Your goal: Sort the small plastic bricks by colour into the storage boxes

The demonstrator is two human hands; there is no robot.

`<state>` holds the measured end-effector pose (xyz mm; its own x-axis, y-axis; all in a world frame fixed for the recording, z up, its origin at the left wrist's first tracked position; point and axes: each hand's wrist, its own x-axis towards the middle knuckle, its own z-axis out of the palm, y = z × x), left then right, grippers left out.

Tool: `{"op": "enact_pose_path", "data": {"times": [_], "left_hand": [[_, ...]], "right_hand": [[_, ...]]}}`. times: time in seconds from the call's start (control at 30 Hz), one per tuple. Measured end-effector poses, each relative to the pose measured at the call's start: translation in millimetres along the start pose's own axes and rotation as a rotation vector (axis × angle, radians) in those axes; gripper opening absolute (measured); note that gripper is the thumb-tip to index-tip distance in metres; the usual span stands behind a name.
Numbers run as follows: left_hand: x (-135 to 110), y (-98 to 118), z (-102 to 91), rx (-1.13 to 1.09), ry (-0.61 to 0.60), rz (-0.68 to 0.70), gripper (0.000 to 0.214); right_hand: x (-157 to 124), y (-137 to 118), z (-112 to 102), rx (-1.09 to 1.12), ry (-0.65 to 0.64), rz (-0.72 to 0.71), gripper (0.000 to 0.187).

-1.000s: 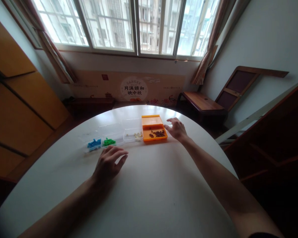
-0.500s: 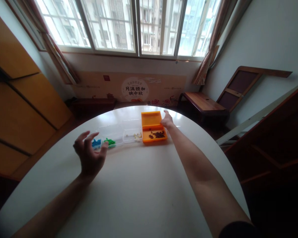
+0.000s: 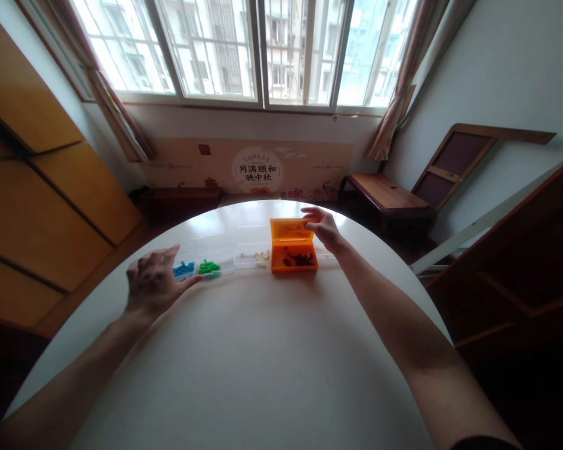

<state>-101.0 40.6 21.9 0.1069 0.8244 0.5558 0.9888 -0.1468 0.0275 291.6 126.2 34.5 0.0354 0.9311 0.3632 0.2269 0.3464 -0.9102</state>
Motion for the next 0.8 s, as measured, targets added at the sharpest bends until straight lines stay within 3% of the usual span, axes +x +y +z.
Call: {"op": "enact_pose_path", "data": {"times": [0.13, 0.27, 0.37, 0.5, 0.67, 0.8], "left_hand": [[-14.2, -10.3, -6.7, -0.019, 0.001, 0.084, 0.051], [-24.4, -14.5, -9.0, -0.033, -0.066, 0.138, 0.04], [-24.5, -15.5, -10.1, 0.005, -0.103, 0.167, 0.04], [-21.6, -18.5, -11.8, 0.045, -0.129, 0.223, 0.041], [-16.6, -24.4, -15.4, 0.03, -0.14, 0.276, 0.038], [-4.9, -25.6, -15.9, 0.047, -0.09, 0.234, 0.044]], "right_hand": [[-37.1, -13.0, -0.4, -0.353, -0.203, -0.239, 0.035], [-74.3, -10.7, 1.8, -0.684, -0.393, -0.444, 0.025], [-90.1, -2.9, 5.6, -0.777, -0.348, -0.492, 0.014], [-99.9, 1.9, 12.0, -0.852, -0.262, -0.564, 0.023], [-106.4, -1.5, 13.8, -0.952, -0.286, -0.609, 0.029], [-100.8, -5.7, 17.6, -0.932, -0.281, -0.564, 0.02]]}}
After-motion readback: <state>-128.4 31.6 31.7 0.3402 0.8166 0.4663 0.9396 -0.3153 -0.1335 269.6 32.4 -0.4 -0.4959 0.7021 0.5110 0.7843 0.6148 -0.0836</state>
